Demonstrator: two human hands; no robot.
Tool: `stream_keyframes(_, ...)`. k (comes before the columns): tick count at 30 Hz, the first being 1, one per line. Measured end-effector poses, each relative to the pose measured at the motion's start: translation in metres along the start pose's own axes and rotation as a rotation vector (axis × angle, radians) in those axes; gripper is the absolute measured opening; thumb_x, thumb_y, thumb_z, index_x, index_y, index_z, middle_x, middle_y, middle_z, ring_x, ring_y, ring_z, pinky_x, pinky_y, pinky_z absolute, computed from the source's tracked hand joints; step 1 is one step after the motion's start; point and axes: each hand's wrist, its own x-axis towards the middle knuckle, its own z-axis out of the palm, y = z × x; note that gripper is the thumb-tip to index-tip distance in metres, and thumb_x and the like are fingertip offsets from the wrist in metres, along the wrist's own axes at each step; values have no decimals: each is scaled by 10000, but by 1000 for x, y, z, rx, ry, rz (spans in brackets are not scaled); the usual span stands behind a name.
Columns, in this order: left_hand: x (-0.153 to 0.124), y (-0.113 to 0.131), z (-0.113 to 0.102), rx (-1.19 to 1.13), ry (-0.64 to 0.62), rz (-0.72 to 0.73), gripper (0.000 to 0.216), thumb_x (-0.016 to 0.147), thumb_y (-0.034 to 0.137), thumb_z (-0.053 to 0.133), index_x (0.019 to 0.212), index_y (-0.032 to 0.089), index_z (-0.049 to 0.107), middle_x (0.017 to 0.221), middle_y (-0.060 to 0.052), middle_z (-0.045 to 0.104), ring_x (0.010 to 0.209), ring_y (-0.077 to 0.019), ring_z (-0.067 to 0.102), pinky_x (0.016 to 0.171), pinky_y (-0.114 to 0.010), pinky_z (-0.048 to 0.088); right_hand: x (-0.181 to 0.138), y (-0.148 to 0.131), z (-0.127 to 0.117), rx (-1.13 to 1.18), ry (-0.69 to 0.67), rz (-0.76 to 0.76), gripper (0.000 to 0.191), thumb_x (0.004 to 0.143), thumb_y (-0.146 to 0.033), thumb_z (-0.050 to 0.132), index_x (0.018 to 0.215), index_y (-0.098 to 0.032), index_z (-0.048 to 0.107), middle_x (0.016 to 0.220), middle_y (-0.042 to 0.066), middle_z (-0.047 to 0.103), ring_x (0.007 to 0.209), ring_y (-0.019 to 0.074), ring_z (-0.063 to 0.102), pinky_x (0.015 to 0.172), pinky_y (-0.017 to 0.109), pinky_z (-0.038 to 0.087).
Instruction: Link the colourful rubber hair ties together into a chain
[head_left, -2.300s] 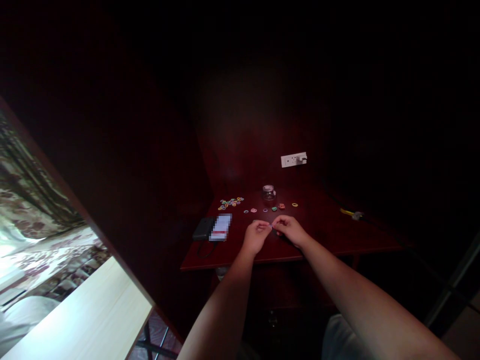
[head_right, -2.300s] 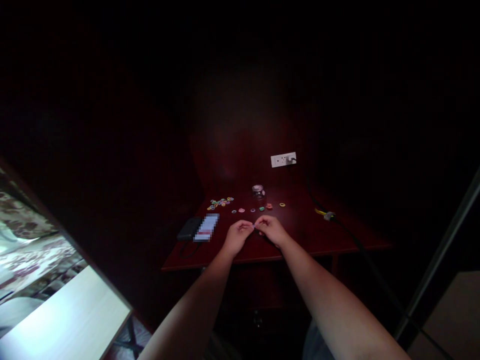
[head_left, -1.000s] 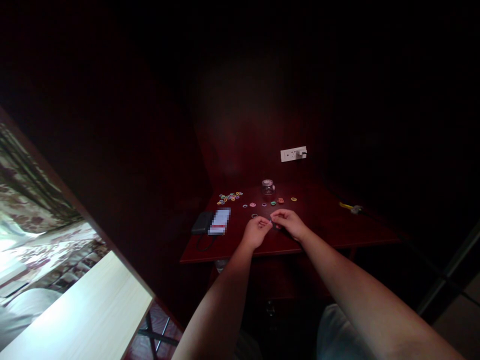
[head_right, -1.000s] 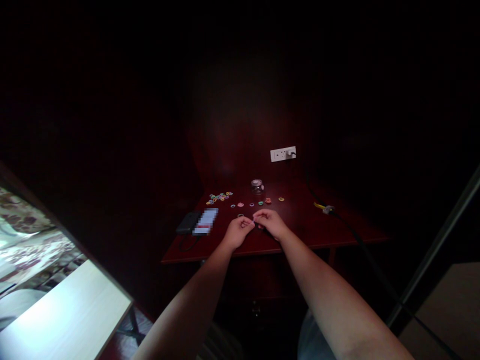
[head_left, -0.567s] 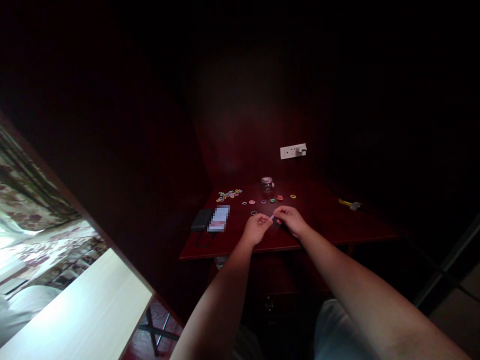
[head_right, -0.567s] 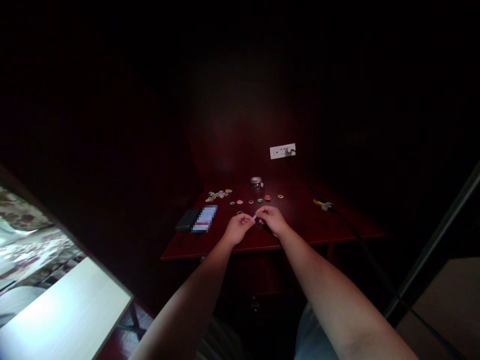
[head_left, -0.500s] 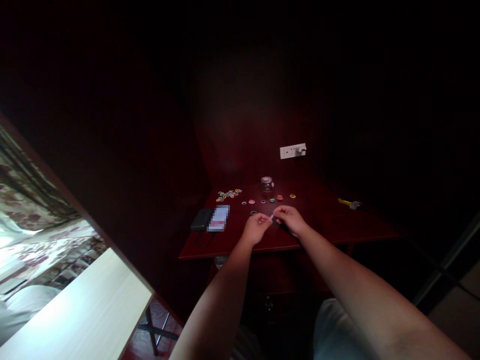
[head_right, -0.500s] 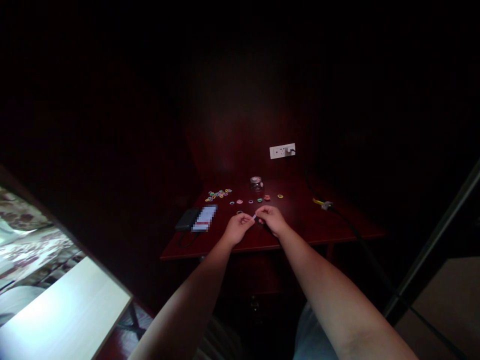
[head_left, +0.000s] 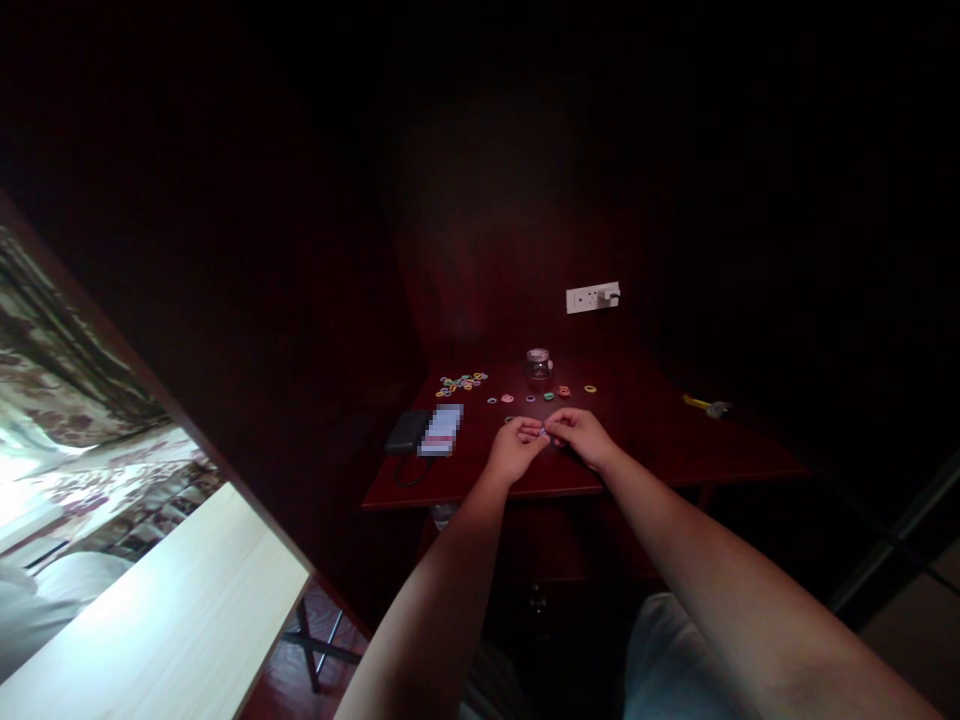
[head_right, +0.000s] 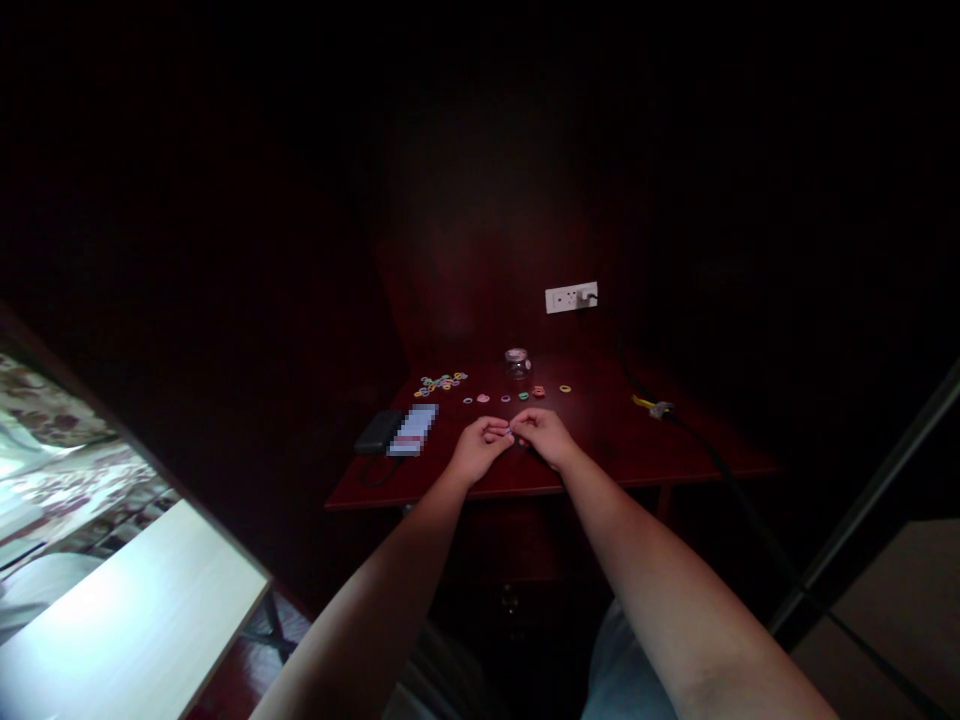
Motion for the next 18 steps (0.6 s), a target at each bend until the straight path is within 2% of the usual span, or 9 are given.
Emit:
stream_keyframes(9, 2, -4, -1, 43, -21, -19, 175, 677, 283, 635, 751, 126, 612, 658, -23, 601, 594, -99, 527, 598, -224, 415, 2, 1, -2, 87, 31, -2, 205, 637, -340, 655, 645, -154, 569, 536, -19, 562, 445, 79, 461, 458, 214, 341)
stream_keyframes(12, 2, -4, -1, 54, -18, -25, 164, 672, 276, 636, 740, 129, 614, 653, -22, 603, 590, -99, 524, 594, -223, 409, 1, -1, -2, 133, 30, -4, 222, 639, -352, 656, 712, -154, 588, 577, -14, 573, 445, 78, 463, 457, 217, 347)
stream_keyframes(15, 2, -4, -1, 56, -25, -27, 165, 669, 278, 637, 737, 129, 616, 655, -26, 607, 592, -103, 527, 597, -226, 411, 0, -2, -1, 83, -21, -1, 270, 616, -352, 676, 790, -151, 623, 614, -4, 594, 463, 84, 476, 471, 223, 357)
stream_keyframes(18, 2, -3, -1, 54, -20, -27, 175, 676, 289, 628, 741, 128, 615, 651, -26, 602, 590, -103, 524, 595, -226, 409, -1, -2, 0, -5, -36, -18, 230, 616, -354, 669, 708, -146, 632, 562, -6, 582, 469, 88, 474, 479, 224, 351)
